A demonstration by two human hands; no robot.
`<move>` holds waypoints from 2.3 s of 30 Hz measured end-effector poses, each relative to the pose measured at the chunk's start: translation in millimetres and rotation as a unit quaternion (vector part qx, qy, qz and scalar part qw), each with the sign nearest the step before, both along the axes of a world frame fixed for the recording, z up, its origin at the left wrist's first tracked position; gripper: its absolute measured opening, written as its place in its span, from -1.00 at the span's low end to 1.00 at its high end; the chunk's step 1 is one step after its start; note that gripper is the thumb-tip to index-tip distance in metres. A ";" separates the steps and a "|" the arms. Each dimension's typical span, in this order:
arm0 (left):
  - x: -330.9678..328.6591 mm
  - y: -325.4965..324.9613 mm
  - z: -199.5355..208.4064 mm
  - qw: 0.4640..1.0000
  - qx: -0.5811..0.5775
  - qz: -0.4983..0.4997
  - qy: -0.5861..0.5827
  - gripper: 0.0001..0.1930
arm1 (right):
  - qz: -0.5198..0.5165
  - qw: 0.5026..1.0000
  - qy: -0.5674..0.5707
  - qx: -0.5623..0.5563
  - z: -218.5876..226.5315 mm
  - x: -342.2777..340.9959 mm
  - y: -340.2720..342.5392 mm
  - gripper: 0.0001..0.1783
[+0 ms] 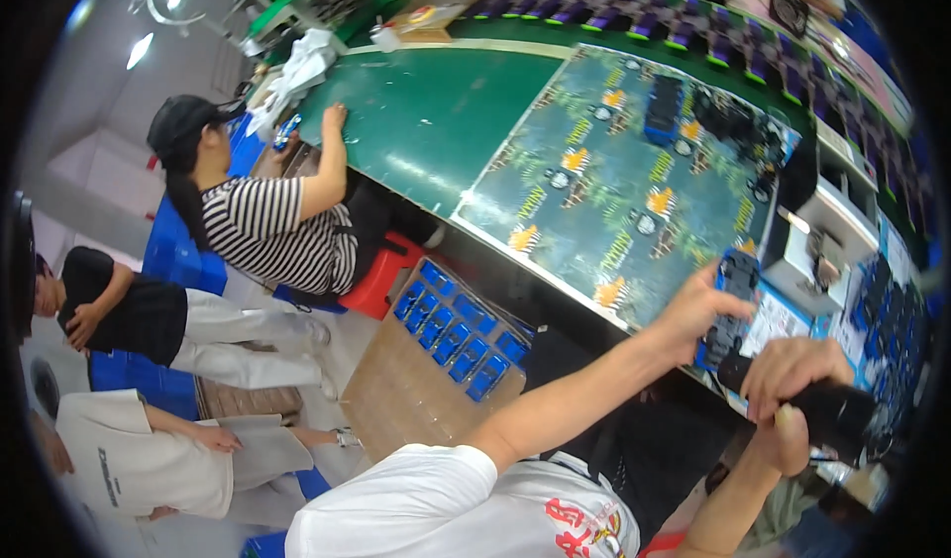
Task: The person assembles toy cars by driving screws into the bottom of each car with an electric screwdriver and placing the finished cars into a tray.
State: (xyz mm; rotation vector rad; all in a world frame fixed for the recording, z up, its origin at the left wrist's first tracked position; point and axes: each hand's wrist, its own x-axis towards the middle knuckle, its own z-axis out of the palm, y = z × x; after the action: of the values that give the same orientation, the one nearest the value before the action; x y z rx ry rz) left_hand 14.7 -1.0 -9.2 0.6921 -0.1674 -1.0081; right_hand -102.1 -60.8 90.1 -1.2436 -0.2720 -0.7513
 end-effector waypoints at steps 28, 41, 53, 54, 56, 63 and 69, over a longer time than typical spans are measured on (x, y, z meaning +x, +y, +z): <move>8.4 14.8 30.5 0.989 -0.070 -0.063 0.111 -0.25 | -0.004 0.998 -0.057 0.031 8.4 -17.2 2.8 -0.66; 29.1 25.5 32.8 0.999 -0.030 -0.022 0.034 -0.16 | -0.343 0.932 0.095 -0.067 -21.8 -52.9 -56.5 -0.86; 95.2 46.6 35.2 0.420 0.103 0.073 -0.899 -0.22 | -0.343 0.931 0.111 -0.050 -35.9 -45.5 -61.9 -0.85; 109.8 55.3 31.1 0.381 0.099 0.039 -0.918 -0.19 | -0.345 0.932 0.106 -0.034 -36.6 -46.0 -61.9 -0.85; 141.8 80.0 33.6 0.322 0.162 -0.048 -0.932 -0.14 | -0.347 0.933 0.096 -0.027 -39.7 -51.6 -65.0 -0.86; 248.0 224.6 53.3 0.191 0.448 0.062 -0.871 0.12 | -0.303 0.950 0.077 -0.022 -42.0 -53.6 -72.3 -0.85; 165.5 156.7 18.7 0.382 0.240 0.196 -0.871 -0.42 | -0.354 0.929 0.107 -0.014 -44.4 -62.5 -67.3 -0.81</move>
State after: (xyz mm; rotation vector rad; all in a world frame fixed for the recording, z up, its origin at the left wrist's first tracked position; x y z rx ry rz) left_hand 180.2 155.6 9.5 2.0249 -1.5270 0.6586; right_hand -164.6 -128.1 45.6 -1.4481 0.3745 -1.2150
